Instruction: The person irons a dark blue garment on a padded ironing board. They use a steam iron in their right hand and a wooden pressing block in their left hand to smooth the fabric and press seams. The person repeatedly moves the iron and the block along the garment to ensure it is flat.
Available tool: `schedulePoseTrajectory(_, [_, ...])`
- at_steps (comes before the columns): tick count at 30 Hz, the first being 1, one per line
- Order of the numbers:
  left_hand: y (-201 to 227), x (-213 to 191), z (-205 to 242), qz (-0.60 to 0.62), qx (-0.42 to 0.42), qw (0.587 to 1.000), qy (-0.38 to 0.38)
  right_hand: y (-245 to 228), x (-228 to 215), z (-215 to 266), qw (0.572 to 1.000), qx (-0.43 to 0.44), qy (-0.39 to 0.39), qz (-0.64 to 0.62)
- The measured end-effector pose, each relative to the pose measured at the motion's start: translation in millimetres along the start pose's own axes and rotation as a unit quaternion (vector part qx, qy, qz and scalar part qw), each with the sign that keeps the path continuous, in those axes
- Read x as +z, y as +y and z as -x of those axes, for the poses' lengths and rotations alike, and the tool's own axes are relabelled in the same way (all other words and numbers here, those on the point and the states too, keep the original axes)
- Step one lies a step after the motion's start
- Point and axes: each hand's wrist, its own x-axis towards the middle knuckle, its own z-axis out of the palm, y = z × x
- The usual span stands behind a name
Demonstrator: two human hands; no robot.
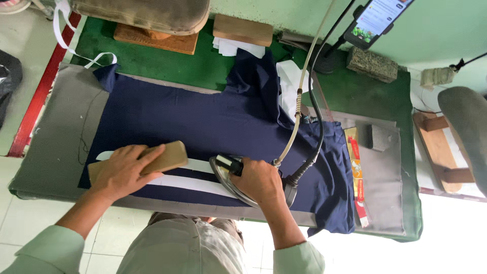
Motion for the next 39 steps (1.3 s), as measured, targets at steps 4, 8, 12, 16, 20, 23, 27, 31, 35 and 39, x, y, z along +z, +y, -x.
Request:
schedulePoseTrajectory(4, [8.2, -15.2, -3.0, -0.024, -0.036, 0.999, -0.018, 5.4, 8.9, -7.5, 1.0, -0.02, -0.01, 0.012])
schedulePoseTrajectory(8, [15.3, -15.7, -17.5, -0.015, -0.035, 0.999, 0.021, 0.3, 16.9, -18.0, 0.999, -0.037, 0.0, 0.035])
schedulePoseTrajectory(12, [12.5, -22.5, -20.6, 0.041, -0.009, 0.999, 0.023, -16.2, 5.8, -22.5, 0.996, -0.066, -0.006, 0.056])
schedulePoseTrajectory(16, [-6.9, -27.5, -1.0, 0.052, 0.017, 0.998, 0.026, -37.1, 0.5, -23.4, 0.989, -0.092, -0.043, 0.102])
schedulePoseTrajectory(20, [-27.9, -20.6, 10.9, 0.047, -0.038, 0.995, 0.077, -48.8, 12.8, -37.4, 0.987, -0.081, -0.008, 0.139])
schedulePoseTrajectory(23, [-37.7, -13.6, 7.1, 0.039, -0.069, 0.988, 0.13, -57.0, 16.1, -43.5, 0.985, -0.093, 0.003, 0.144])
schedulePoseTrajectory(27, [-42.4, -12.7, -5.8, 0.024, -0.092, 0.98, 0.173, -79.7, 10.3, -45.8, 0.983, -0.092, 0.006, 0.16])
schedulePoseTrajectory(31, [-46.9, -17.7, -16.4, 0.036, -0.091, 0.978, 0.182, -97.9, 10.9, -55.4, 0.979, -0.104, -0.003, 0.176])
schedulePoseTrajectory(35, [-60.1, -12.6, -29.2, 0.069, -0.069, 0.987, 0.127, -107.1, 19.2, -65.1, 0.976, -0.112, 0.012, 0.188])
schedulePoseTrajectory(39, [-68.3, -1.4, -40.6, 0.074, -0.064, 0.985, 0.143, -123.4, 15.5, -67.0, 0.971, -0.14, 0.017, 0.195])
